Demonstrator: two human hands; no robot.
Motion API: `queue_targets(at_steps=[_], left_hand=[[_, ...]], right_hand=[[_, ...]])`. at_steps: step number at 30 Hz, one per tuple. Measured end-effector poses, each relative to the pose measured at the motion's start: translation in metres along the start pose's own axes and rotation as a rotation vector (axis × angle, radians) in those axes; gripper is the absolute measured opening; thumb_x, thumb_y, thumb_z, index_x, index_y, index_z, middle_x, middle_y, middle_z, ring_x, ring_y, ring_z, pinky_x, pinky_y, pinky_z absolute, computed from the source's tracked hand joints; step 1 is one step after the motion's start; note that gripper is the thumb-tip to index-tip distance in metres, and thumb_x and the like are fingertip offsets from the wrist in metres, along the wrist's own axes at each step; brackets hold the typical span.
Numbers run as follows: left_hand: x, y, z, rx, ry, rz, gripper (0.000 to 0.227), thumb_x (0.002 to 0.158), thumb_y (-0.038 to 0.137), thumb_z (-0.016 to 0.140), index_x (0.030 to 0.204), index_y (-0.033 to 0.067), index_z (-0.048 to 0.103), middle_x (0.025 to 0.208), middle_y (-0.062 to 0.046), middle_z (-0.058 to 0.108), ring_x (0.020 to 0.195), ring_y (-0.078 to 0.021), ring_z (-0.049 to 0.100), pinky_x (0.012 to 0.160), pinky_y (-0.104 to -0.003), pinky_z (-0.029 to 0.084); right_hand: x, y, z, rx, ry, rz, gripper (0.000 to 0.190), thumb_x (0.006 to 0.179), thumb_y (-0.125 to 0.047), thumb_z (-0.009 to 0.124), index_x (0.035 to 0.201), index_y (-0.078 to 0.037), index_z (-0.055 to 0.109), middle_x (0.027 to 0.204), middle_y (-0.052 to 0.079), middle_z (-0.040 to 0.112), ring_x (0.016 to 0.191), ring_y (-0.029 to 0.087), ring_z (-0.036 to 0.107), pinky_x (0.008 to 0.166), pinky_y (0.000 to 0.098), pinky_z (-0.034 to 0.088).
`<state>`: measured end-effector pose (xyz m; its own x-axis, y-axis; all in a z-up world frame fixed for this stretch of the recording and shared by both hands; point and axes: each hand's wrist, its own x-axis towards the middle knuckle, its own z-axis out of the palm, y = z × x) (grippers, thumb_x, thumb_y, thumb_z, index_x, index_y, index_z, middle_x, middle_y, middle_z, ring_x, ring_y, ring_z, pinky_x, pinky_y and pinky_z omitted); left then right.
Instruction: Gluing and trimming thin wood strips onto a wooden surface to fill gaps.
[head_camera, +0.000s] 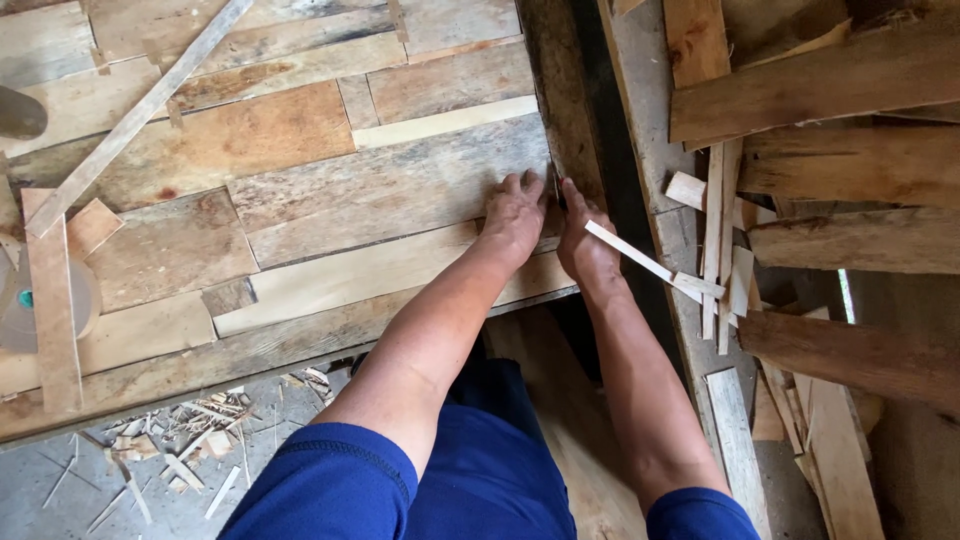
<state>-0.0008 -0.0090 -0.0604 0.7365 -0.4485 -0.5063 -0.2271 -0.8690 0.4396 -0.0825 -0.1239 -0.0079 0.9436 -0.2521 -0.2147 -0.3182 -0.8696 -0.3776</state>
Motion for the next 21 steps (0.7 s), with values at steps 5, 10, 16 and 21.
queue_targets(at_steps=[5, 10, 16, 21], left_hand=[[-0.032, 0.021, -0.050, 0.616, -0.240, 0.205, 0.074, 0.089, -0.007, 0.060, 0.157, 0.0177, 0.041, 0.172, -0.013, 0.013, 0.142, -0.0419, 0.035, 0.098, -0.035, 0.057], [-0.038, 0.024, -0.054, 0.585, -0.133, 0.204, 0.096, 0.080, -0.015, 0.064, 0.158, 0.0274, 0.030, 0.167, -0.007, 0.012, 0.144, -0.0388, 0.029, 0.105, -0.041, 0.049], [-0.025, 0.015, -0.039, 0.682, -0.233, 0.235, 0.090, 0.085, -0.001, 0.064, 0.163, 0.0206, 0.024, 0.169, -0.014, 0.012, 0.146, -0.0429, 0.028, 0.104, -0.039, 0.052], [-0.050, 0.033, -0.079, 0.673, -0.266, 0.219, 0.093, 0.086, -0.012, 0.062, 0.163, 0.0229, 0.024, 0.171, -0.013, 0.012, 0.143, -0.0412, 0.034, 0.099, -0.032, 0.057]], right_hand=[[-0.017, 0.004, -0.001, -0.118, -0.063, -0.038, 0.064, 0.097, -0.008, 0.049, 0.161, -0.014, 0.038, 0.116, 0.026, 0.071, 0.097, 0.041, 0.073, 0.086, 0.0488, 0.058], [-0.018, 0.106, 0.098, -0.093, 0.495, -0.839, 0.073, 0.087, -0.008, 0.021, 0.159, 0.004, 0.014, 0.127, 0.036, 0.063, 0.111, 0.047, 0.062, 0.093, 0.0482, 0.048], [-0.047, -0.021, -0.034, -0.088, -0.396, 0.365, 0.069, 0.100, -0.005, 0.036, 0.165, -0.029, 0.032, 0.118, 0.029, 0.070, 0.108, 0.042, 0.071, 0.101, 0.0486, 0.056], [-0.062, 0.024, 0.015, 0.084, 0.004, -0.010, 0.056, 0.098, -0.008, 0.049, 0.153, -0.016, 0.045, 0.126, 0.031, 0.066, 0.111, 0.049, 0.065, 0.094, 0.0545, 0.052]])
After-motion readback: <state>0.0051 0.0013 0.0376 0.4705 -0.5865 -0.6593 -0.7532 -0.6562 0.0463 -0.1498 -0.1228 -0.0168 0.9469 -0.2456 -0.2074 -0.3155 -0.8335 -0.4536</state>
